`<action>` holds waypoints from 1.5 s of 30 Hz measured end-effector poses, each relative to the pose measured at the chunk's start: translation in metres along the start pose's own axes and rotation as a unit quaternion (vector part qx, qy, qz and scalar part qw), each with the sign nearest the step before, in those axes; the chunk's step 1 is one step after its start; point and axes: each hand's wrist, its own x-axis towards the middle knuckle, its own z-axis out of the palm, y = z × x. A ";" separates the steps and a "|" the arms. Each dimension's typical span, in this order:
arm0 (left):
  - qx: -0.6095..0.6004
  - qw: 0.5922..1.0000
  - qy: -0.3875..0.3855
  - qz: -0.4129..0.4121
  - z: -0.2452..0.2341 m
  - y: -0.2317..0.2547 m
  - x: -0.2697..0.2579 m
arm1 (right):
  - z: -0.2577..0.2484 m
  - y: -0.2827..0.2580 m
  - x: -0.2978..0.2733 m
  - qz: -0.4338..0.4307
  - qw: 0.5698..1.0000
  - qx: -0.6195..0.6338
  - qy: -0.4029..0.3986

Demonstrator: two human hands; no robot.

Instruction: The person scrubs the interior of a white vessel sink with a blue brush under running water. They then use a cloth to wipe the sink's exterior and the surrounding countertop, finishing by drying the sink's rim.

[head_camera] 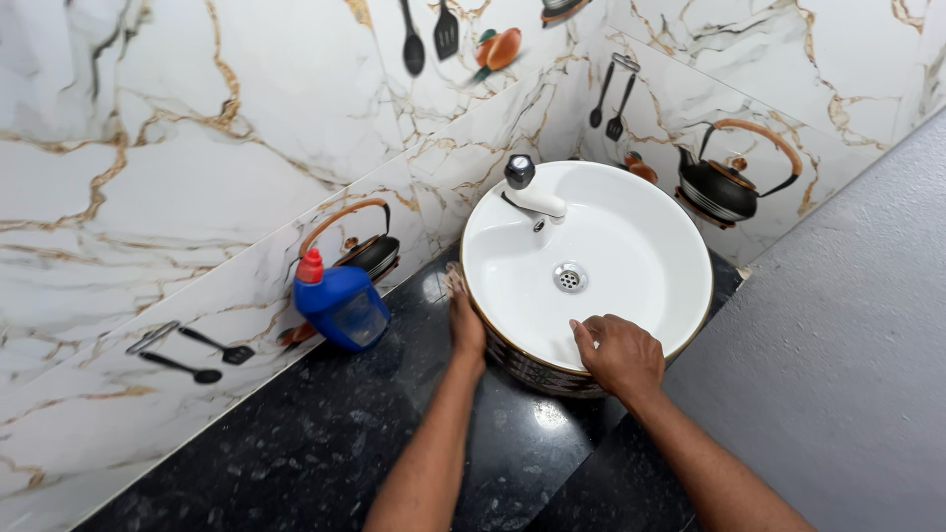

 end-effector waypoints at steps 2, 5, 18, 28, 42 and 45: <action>0.047 0.998 -0.048 -0.001 -0.012 0.006 0.025 | 0.002 0.001 0.002 0.007 1.000 -0.008 -0.012; 0.088 0.995 -0.049 0.020 -0.018 0.002 0.038 | 0.004 0.004 0.003 -0.001 1.000 -0.010 0.000; 0.023 0.997 -0.055 0.045 0.021 -0.096 -0.093 | -0.002 -0.002 -0.005 0.010 1.000 -0.002 -0.001; 0.147 0.957 0.059 0.244 0.047 -0.058 -0.076 | -0.002 0.000 -0.006 -0.005 1.000 -0.006 0.003; -0.057 0.982 0.051 0.175 0.042 -0.072 -0.073 | -0.005 0.000 -0.009 -0.022 1.000 0.000 0.018; -0.022 0.982 0.062 0.177 0.061 -0.094 -0.104 | -0.006 0.000 -0.009 -0.026 1.000 0.003 0.015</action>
